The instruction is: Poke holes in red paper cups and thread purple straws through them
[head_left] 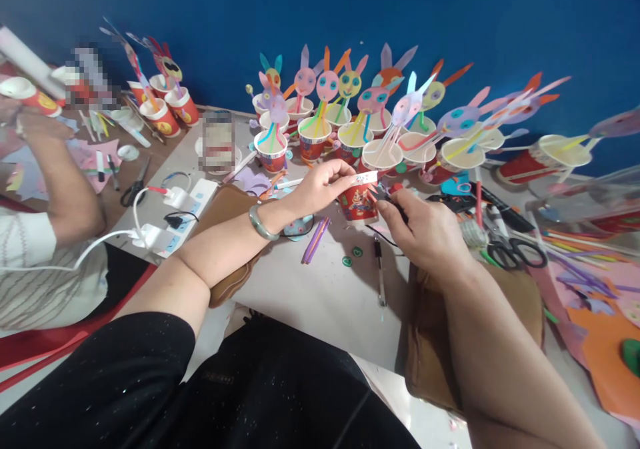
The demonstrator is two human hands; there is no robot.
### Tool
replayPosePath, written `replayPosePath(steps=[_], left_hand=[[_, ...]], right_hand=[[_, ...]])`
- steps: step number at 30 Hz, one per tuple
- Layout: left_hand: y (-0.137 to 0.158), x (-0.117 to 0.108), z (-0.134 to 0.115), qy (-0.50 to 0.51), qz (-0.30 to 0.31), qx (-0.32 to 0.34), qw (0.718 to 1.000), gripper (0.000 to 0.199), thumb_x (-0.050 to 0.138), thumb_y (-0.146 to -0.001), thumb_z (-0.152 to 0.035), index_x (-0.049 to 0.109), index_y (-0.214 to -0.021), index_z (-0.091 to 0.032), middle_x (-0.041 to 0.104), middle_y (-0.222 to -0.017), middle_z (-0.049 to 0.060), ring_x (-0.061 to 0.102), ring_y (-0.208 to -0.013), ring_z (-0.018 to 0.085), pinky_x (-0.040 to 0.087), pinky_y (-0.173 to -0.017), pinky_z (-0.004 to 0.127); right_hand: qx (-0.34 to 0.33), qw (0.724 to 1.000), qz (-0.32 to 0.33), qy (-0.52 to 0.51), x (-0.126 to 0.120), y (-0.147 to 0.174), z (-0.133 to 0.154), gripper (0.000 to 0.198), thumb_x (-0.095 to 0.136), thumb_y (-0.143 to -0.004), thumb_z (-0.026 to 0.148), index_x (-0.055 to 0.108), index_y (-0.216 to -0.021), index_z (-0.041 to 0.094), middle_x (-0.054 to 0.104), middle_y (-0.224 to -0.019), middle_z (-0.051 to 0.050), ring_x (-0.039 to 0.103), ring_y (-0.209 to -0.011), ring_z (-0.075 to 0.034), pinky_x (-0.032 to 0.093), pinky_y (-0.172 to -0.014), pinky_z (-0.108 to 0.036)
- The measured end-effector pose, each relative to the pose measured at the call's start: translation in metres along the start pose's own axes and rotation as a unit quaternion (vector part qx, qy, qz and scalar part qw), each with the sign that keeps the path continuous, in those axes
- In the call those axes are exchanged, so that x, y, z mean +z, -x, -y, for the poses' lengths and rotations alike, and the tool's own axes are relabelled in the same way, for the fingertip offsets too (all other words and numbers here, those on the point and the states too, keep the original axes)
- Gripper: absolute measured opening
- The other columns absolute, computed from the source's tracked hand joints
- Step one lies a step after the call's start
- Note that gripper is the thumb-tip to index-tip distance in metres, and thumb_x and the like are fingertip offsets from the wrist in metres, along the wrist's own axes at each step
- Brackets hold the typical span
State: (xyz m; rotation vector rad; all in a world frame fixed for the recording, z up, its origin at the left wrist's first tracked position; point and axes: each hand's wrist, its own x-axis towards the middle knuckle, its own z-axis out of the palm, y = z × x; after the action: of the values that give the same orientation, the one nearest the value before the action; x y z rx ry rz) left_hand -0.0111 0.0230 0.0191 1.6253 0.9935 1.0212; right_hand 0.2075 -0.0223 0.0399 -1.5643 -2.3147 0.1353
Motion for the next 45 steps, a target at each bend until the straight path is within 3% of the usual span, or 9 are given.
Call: replayPosePath(steps=[7, 15, 33, 45], left_hand=[[0.001, 0.007, 0.005, 0.01, -0.012, 0.02, 1.0, 0.017, 0.061, -0.098, -0.031, 0.055, -0.089, -0.018, 0.06, -0.079, -0.001, 0.053, -0.069, 0.009, 0.044, -0.067, 0.024], [0.007, 0.014, 0.005, 0.0, 0.001, 0.028, 1.0, 0.014, 0.059, -0.1, -0.028, 0.052, -0.091, -0.019, 0.057, -0.084, 0.0, 0.052, -0.071, 0.01, 0.043, -0.066, 0.025], [0.007, 0.02, 0.012, 0.023, -0.002, -0.023, 0.999, 0.015, 0.058, -0.099, -0.028, 0.05, -0.09, -0.021, 0.051, -0.078, -0.003, 0.043, -0.065, 0.011, 0.035, -0.063, 0.029], [0.009, 0.022, 0.014, 0.016, -0.016, -0.017, 1.0, 0.013, 0.057, -0.1, -0.026, 0.05, -0.091, -0.02, 0.048, -0.076, -0.002, 0.044, -0.067, 0.011, 0.037, -0.064, 0.027]], right_hand=[[0.046, 0.999, 0.028, 0.005, 0.004, 0.0, 0.01, 0.043, 0.04, -0.1, 0.052, 0.064, -0.085, 0.02, 0.059, -0.063, -0.006, 0.049, -0.056, -0.021, 0.023, -0.058, -0.031], [0.044, 0.999, 0.013, 0.003, 0.01, 0.001, 0.009, 0.043, 0.041, -0.101, 0.052, 0.066, -0.085, 0.02, 0.061, -0.062, -0.007, 0.049, -0.056, -0.02, 0.024, -0.059, -0.031], [0.077, 0.997, 0.028, 0.007, 0.009, 0.002, 0.019, 0.042, 0.041, -0.1, 0.047, 0.071, -0.09, 0.018, 0.066, -0.067, -0.01, 0.052, -0.058, -0.021, 0.023, -0.059, -0.032], [0.082, 0.997, 0.008, -0.003, 0.016, 0.002, 0.017, 0.036, 0.044, -0.099, 0.046, 0.064, -0.082, 0.02, 0.06, -0.064, -0.007, 0.047, -0.056, -0.018, 0.021, -0.059, -0.031]])
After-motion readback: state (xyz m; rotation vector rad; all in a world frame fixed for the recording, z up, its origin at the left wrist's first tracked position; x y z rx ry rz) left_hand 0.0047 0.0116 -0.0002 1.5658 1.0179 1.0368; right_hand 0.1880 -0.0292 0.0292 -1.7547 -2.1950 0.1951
